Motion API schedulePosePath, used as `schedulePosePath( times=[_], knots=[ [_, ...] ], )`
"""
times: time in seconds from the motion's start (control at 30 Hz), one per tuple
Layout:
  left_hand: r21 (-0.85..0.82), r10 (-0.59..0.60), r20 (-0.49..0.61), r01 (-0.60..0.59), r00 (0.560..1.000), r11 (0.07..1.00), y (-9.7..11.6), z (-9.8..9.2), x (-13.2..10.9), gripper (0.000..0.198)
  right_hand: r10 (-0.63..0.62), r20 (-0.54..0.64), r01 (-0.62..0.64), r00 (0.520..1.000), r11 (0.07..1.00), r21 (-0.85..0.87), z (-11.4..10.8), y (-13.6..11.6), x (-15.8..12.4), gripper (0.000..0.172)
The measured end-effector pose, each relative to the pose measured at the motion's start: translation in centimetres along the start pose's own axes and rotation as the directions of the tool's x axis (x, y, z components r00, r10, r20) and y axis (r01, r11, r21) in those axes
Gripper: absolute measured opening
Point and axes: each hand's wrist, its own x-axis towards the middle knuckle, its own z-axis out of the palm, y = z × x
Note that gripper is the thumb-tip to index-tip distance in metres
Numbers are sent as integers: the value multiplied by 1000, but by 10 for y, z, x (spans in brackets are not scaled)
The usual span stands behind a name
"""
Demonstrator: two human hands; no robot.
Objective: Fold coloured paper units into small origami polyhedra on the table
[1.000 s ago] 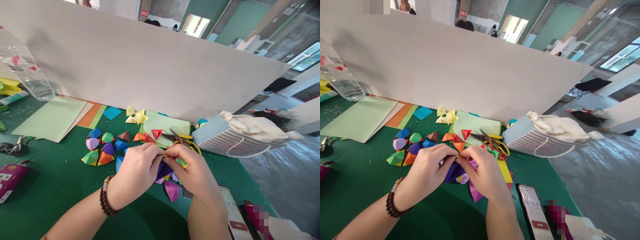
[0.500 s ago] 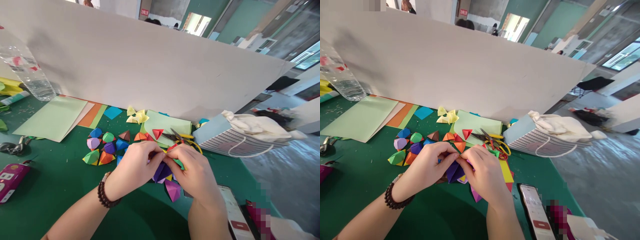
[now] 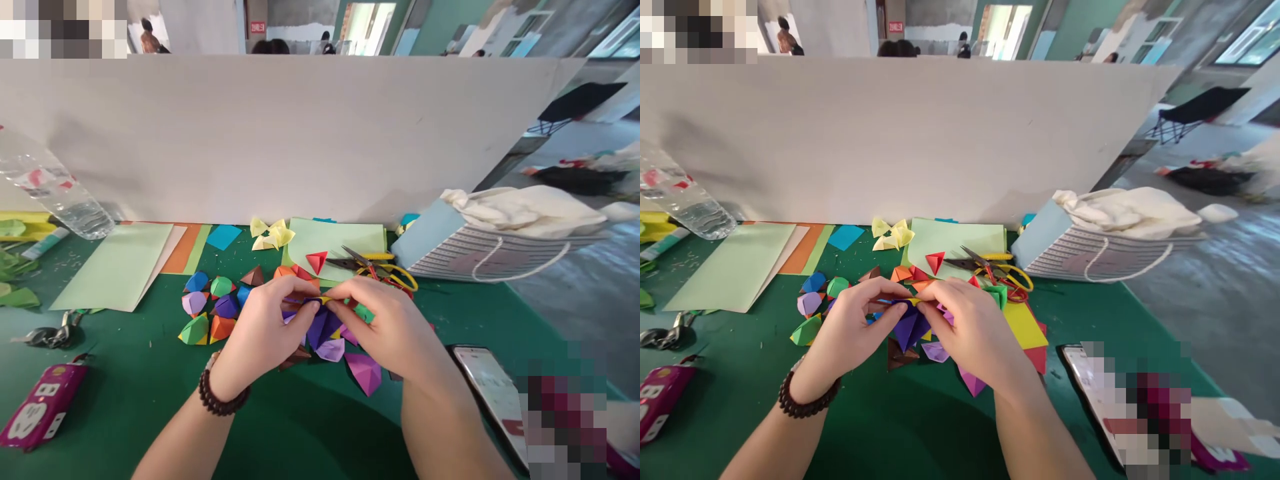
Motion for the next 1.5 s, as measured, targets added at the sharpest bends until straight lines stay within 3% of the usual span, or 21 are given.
schedulePosePath(
  times=[0.23, 0.37, 0.5, 0.67, 1.03, 1.23, 1.5],
  knots=[
    [-11, -48, -47, 48, 998, 999, 0, 4, 2, 16, -68, -73, 70, 995, 997, 26, -1, 2, 1, 12],
    [-34, -75, -50, 73, 996, 997, -1, 6, 4, 10, -54, -42, 57, 998, 995, 78, 0, 4, 2, 12],
    [122, -44, -48, 49, 998, 991, 0, 7, 4, 8, -6, 22, 5, 1000, 997, 83, -1, 6, 2, 13],
    [326, 91, 2, -86, 996, 941, 2, 7, 1, 9, -7, 44, 3, 999, 995, 104, -4, 7, 2, 17],
    [400, 77, 89, -106, 993, 910, -2, 7, -3, 7, 74, 105, -90, 992, 983, 159, -1, 9, 2, 11],
    [488, 67, 63, -89, 996, 868, -1, 7, -4, 12, 73, 94, -82, 993, 991, 105, 7, 1, 4, 11],
    [496, 61, 111, -108, 992, 862, -1, 8, -5, 15, -8, 50, 9, 999, 1000, -3, 12, 2, 1, 11]
  ],
)
